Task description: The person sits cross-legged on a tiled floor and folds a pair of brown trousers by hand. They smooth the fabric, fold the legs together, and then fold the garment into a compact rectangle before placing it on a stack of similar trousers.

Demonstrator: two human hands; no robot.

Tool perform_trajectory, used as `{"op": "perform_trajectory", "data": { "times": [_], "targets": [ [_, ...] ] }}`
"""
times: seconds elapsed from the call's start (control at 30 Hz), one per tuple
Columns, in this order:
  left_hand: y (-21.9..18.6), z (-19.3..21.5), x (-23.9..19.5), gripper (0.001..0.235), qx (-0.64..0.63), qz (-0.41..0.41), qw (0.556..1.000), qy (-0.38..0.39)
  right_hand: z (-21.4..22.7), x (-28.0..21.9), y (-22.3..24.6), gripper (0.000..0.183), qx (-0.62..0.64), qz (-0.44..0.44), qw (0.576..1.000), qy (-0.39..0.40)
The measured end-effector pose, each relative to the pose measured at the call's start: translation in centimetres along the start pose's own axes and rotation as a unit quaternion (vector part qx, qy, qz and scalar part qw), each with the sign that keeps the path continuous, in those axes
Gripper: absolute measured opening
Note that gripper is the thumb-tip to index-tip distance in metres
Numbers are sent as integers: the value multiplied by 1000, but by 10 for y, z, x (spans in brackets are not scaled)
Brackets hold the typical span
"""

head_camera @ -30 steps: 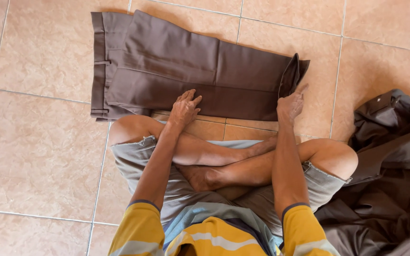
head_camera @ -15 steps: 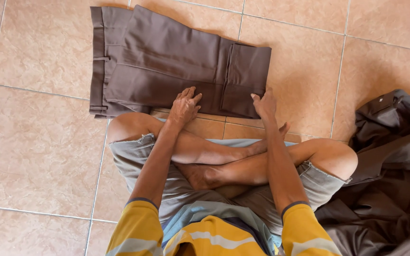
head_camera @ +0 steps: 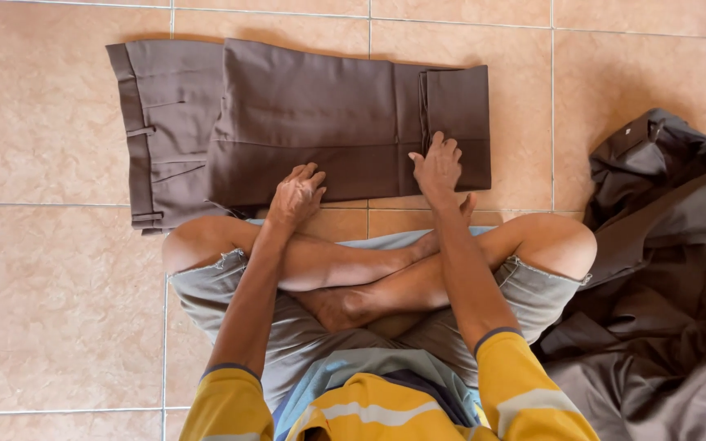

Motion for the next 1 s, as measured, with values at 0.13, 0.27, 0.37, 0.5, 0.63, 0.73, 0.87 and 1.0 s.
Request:
{"op": "perform_trajectory", "data": {
  "times": [0.13,0.27,0.37,0.5,0.63,0.73,0.87,1.0],
  "targets": [
    [6,0,0,37,-30,20,999,-1,-44,20,-25,42,-36,41,998,-42],
    [15,-7,2,35,-97,64,993,-23,-63,47,-49,23,119,40,988,-90],
    [14,10,7,43,-200,136,970,-41,-22,40,-6,27,228,134,953,-149],
    [17,31,10,53,-386,250,886,-58,26,-21,81,33,254,246,928,-119],
    [30,31,2,75,-453,328,826,-73,29,-54,111,39,319,330,888,13],
    [51,2,2,73,-409,354,838,-70,11,-26,67,31,209,223,949,-77],
    [61,-18,3,65,-414,351,832,-116,-48,12,-15,44,304,-13,952,28],
    [47,-8,0,65,-415,333,837,-131,-94,47,-42,40,293,-68,953,38]
  ]
}}
Point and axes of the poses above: each hand's wrist, its own x-axis towards the middle knuckle, its own z-axis out of the back of the hand, y = z × x, the point moved 3 cm from there along x, towards the middle knuckle, and after that the axes turned 4 degrees about -z, right-handed, at the moved point
